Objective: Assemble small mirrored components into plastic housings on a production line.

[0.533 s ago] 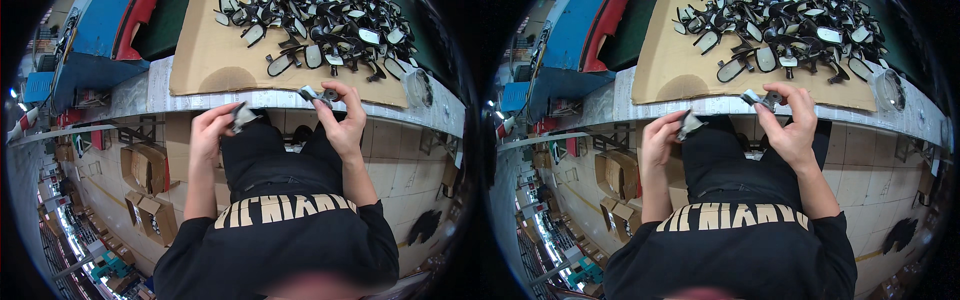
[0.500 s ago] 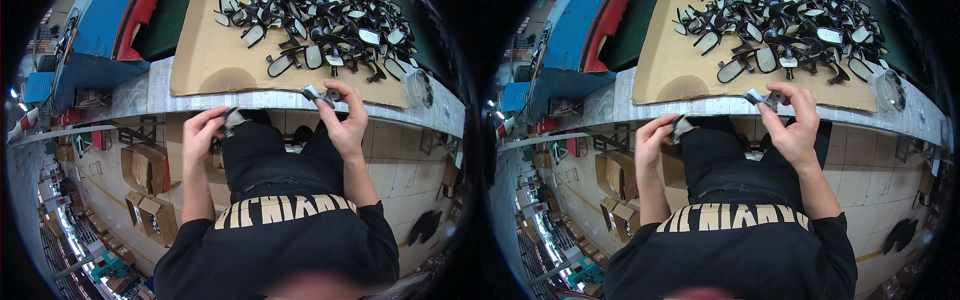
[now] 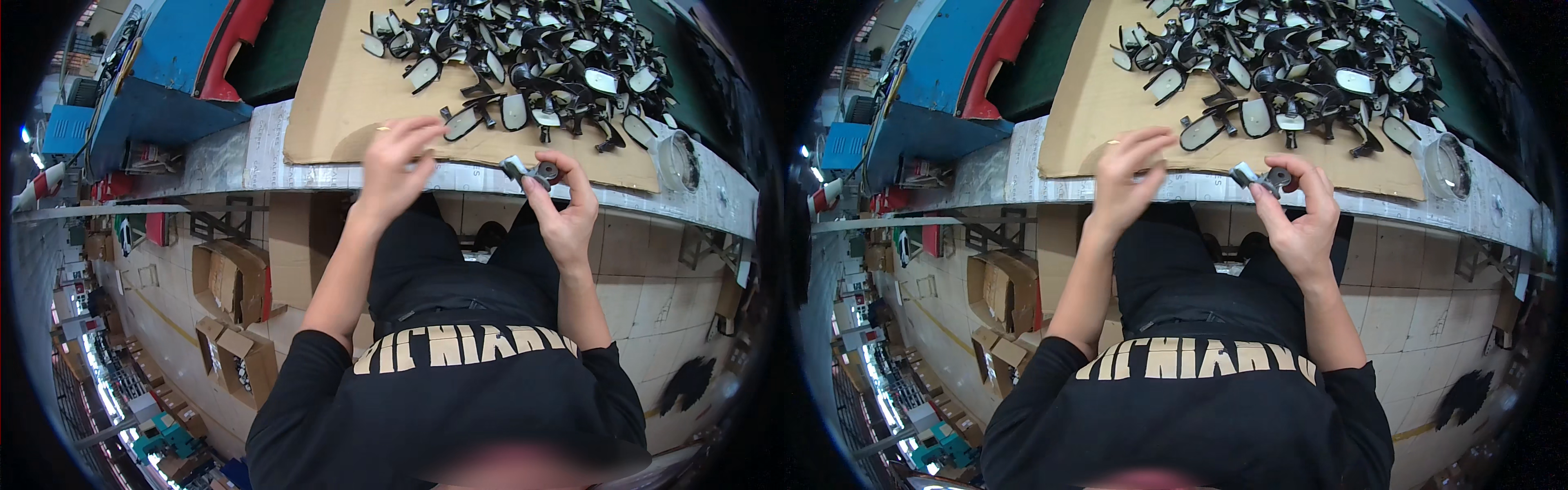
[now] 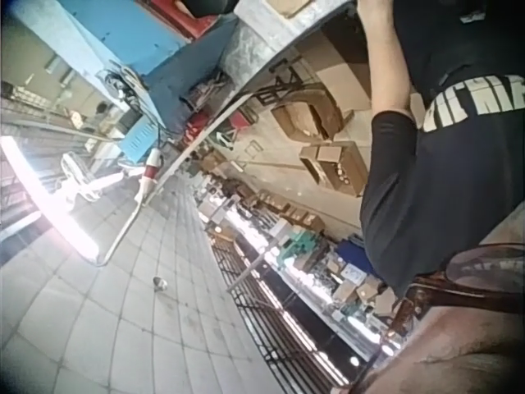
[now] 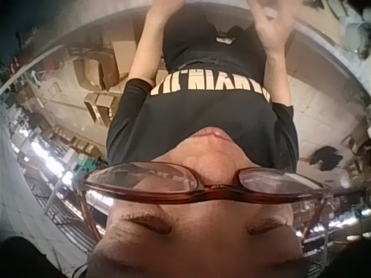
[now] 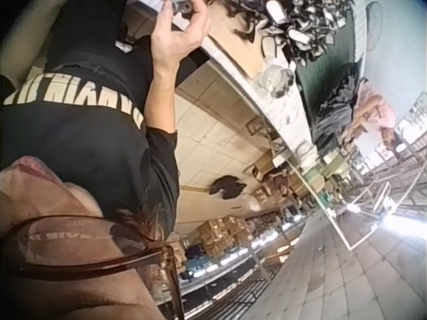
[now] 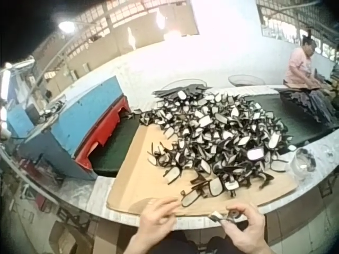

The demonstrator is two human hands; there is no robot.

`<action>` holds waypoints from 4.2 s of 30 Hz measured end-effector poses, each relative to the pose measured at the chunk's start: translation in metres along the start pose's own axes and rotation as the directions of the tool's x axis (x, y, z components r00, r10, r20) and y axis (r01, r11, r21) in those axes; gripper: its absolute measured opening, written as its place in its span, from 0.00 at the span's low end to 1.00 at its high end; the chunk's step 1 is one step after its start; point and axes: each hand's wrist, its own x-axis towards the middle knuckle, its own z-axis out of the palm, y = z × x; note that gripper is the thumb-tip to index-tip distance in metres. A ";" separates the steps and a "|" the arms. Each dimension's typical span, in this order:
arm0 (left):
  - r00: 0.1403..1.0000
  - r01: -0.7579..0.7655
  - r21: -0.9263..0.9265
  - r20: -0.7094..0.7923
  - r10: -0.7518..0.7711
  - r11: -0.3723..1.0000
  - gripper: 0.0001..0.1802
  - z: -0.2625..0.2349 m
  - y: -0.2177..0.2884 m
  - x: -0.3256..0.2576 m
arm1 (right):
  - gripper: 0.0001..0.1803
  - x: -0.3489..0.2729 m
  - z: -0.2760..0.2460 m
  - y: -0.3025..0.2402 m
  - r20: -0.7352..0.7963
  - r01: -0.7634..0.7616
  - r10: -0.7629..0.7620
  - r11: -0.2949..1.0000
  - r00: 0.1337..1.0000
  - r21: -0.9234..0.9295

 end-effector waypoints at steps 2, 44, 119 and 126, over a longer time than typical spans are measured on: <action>0.996 0.010 -0.081 0.084 -0.004 0.997 0.21 0.025 0.004 0.010 | 0.17 -0.005 -0.005 0.001 0.007 -0.010 0.010 0.999 1.000 -0.040; 0.624 0.499 -0.864 0.408 -0.666 -0.062 0.20 0.004 0.035 -0.045 | 0.20 -0.003 0.038 -0.020 0.095 0.149 -0.162 0.981 0.982 0.126; 0.640 0.767 0.080 -0.026 -0.768 0.637 0.14 -0.120 -0.016 -0.107 | 0.16 0.008 0.015 0.021 0.016 -0.054 0.053 0.994 0.998 0.098; 0.899 0.430 -0.195 0.005 -0.437 0.882 0.17 -0.034 -0.018 0.007 | 0.17 0.003 0.020 0.015 0.008 -0.048 0.047 0.994 0.999 0.100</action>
